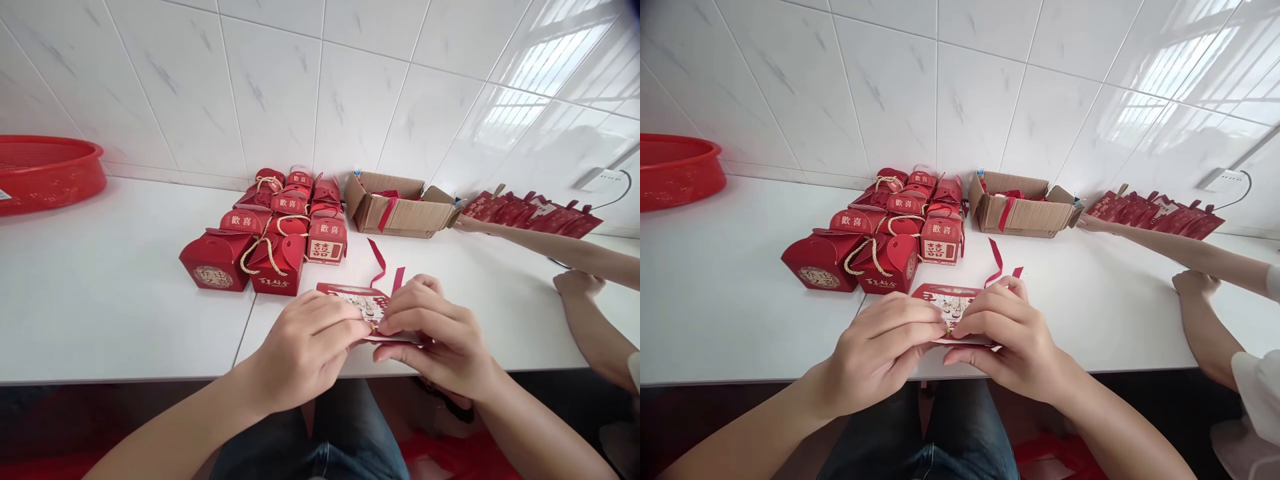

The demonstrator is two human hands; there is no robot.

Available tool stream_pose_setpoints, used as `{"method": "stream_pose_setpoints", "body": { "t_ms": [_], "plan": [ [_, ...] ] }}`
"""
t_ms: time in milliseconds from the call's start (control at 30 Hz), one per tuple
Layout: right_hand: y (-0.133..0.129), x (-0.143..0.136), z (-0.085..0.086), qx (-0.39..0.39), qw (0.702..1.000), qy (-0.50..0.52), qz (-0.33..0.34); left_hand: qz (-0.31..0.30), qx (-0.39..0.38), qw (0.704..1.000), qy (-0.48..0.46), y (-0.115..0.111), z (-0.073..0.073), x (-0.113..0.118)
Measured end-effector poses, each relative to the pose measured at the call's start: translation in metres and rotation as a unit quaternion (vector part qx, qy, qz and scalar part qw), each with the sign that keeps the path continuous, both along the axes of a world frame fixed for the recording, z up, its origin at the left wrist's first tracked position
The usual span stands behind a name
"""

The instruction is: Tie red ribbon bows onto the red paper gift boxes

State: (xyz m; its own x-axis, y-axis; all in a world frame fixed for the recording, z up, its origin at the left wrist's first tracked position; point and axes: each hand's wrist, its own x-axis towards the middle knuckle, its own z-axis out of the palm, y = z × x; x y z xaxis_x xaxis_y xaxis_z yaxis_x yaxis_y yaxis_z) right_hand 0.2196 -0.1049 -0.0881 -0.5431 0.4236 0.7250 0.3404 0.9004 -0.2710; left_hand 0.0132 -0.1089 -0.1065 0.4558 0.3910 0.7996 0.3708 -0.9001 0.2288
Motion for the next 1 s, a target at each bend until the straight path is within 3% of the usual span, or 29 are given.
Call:
{"method": "stream_pose_setpoints", "body": {
  "t_ms": [167, 400, 567, 767, 867, 1000],
  "plan": [
    [0.007, -0.005, -0.009, -0.010, 0.999, 0.034, -0.003, 0.038, 0.065, 0.997, -0.003, 0.005, -0.005, 0.001],
    [0.009, -0.005, -0.019, 0.047, 0.997, -0.017, -0.057, 0.082, 0.066, 0.994, 0.002, 0.008, -0.015, 0.005],
    [0.013, 0.000, -0.029, 0.078, 0.994, -0.035, -0.062, 0.076, -0.024, 0.997, 0.001, 0.007, -0.021, 0.006],
    [0.014, 0.003, -0.035, 0.091, 0.994, -0.024, -0.047, 0.000, -0.222, 0.975, 0.030, 0.003, 0.000, 0.002],
    [0.013, 0.003, -0.033, 0.094, 0.994, -0.024, -0.042, -0.007, -0.247, 0.968, 0.028, 0.004, 0.007, 0.002],
    [0.011, 0.002, -0.033, 0.095, 0.994, -0.028, -0.036, -0.026, -0.238, 0.971, 0.013, 0.006, 0.005, 0.003]
  ]
}}
